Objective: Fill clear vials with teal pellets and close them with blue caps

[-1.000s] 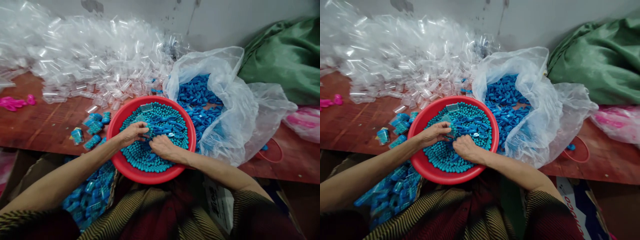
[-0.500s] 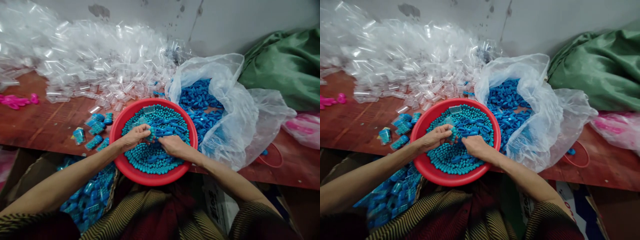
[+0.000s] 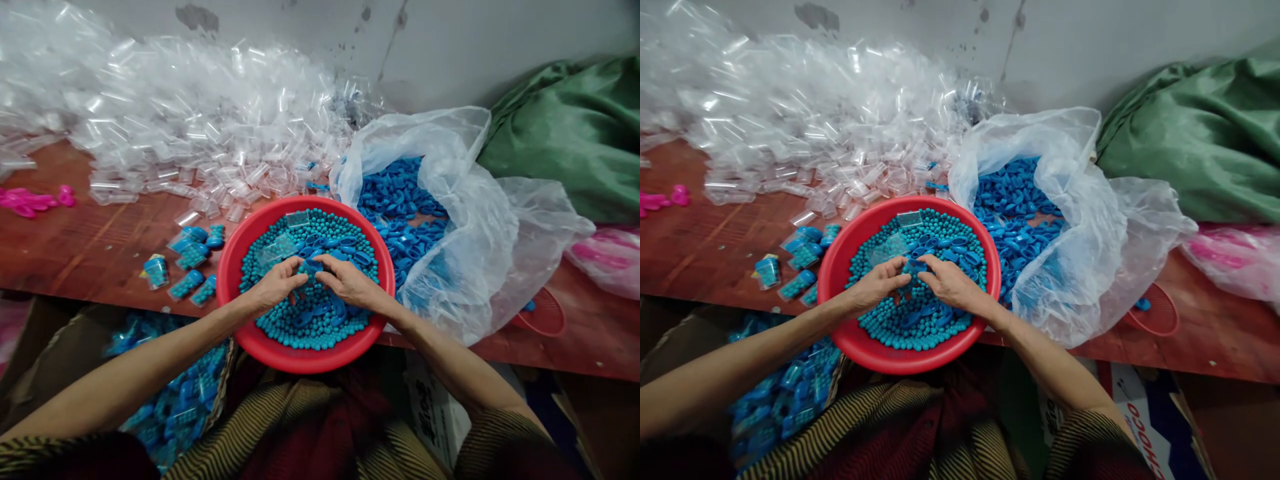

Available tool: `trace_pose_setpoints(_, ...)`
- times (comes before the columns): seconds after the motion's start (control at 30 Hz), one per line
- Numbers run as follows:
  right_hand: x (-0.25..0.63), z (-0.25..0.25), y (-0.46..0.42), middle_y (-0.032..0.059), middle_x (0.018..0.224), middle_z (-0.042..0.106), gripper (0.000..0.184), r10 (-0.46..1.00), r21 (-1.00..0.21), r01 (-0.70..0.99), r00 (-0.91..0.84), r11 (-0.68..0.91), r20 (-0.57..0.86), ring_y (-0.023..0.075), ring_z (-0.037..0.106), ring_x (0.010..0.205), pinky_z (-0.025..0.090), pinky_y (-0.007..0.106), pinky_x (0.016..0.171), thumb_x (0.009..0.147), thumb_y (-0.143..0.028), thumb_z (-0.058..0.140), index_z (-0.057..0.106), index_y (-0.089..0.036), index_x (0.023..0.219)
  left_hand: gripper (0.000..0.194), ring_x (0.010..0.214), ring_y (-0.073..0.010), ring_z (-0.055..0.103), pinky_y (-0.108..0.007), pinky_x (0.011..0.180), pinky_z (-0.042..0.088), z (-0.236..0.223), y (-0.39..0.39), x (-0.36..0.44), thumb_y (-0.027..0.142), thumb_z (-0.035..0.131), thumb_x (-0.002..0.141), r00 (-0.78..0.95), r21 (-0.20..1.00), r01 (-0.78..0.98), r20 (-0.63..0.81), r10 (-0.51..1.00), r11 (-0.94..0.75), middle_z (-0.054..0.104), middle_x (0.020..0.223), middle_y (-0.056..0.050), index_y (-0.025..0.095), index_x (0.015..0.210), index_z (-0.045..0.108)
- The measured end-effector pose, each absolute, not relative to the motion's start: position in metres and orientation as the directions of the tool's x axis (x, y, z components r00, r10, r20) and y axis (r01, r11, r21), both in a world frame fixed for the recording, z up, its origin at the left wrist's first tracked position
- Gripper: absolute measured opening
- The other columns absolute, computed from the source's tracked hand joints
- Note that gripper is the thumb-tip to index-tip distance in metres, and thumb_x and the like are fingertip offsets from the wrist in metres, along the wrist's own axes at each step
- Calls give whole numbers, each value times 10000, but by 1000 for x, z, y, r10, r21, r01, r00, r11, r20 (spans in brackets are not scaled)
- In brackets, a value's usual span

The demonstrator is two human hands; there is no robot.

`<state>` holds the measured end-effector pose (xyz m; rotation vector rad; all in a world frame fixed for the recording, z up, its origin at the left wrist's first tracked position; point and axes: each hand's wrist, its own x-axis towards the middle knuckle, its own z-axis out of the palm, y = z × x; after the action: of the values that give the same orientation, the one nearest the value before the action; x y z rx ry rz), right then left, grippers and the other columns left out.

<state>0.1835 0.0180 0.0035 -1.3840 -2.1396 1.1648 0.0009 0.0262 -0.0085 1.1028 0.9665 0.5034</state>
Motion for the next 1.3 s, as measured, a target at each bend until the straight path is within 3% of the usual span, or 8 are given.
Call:
trace_pose_setpoints(0.23,184,2,9,106,1091,605,304,912,-464,813,-410,352,-27,192,582,946,435,285,789,887,-157,383,490,-152,1171,494,502,-75,516,-188,409,382,-4,20,0,433,664,686,476,886,92,-440,762,454,538,746,32,203,1066,447)
trace_pose_setpoints(0.37,182,-4,1,109,1116,598,306,868,-598,687,-495,413,31,189,567,1006,447,301,832,911,-193,365,494,-160,1187,478,460,-77,504,-196,381,352,-6,18,0,457,669,674,496,886,62,-427,756,460,521,694,43,199,1029,479)
trace_pose_setpoints(0.47,180,-8,1,49,886,638,266,927,-825,533,-375,187,-32,158,613,795,497,280,718,919,-270,370,547,-182,1096,474,459,-82,514,-202,371,333,-8,16,1,461,655,684,507,891,69,-419,753,449,541,723,31,193,1032,477)
trace_pose_setpoints(0.57,178,-9,2,7,760,598,254,960,-935,348,-232,-67,-155,131,595,636,498,237,561,894,-319,412,538,-184,1068,487,457,-77,510,-205,366,330,-7,16,4,447,633,699,492,910,85,-392,777,405,558,783,17,182,1070,460)
trace_pose_setpoints(0.83,177,-2,0,-23,699,582,252,972,-924,383,-220,8,-82,101,557,578,462,228,603,882,-332,448,576,-185,1042,511,420,-62,469,-203,366,320,-5,15,3,396,590,727,452,924,159,-382,806,349,542,729,21,155,1158,461)
trace_pose_setpoints(1.0,176,-3,0,-42,602,538,189,976,-898,438,-211,43,-57,96,517,554,418,211,575,868,-328,483,589,-180,817,585,418,-65,479,-201,360,321,-4,12,3,411,606,726,482,930,110,-359,799,351,542,728,19,147,1220,437)
trace_pose_setpoints(1.2,174,1,-6,-1,667,592,174,965,-820,514,-205,250,166,108,535,625,413,223,628,860,-247,504,625,-157,772,618,392,-59,470,-175,340,284,-3,8,5,396,616,751,457,927,9,-336,823,374,480,605,56,173,1284,399)
trace_pose_setpoints(1.3,175,0,-6,-2,655,597,148,941,-826,474,-282,306,187,109,549,617,420,219,614,854,-197,502,632,-155,797,535,380,-34,406,-168,344,305,-3,7,6,373,625,750,446,929,-34,-315,837,368,453,598,68,178,1217,451)
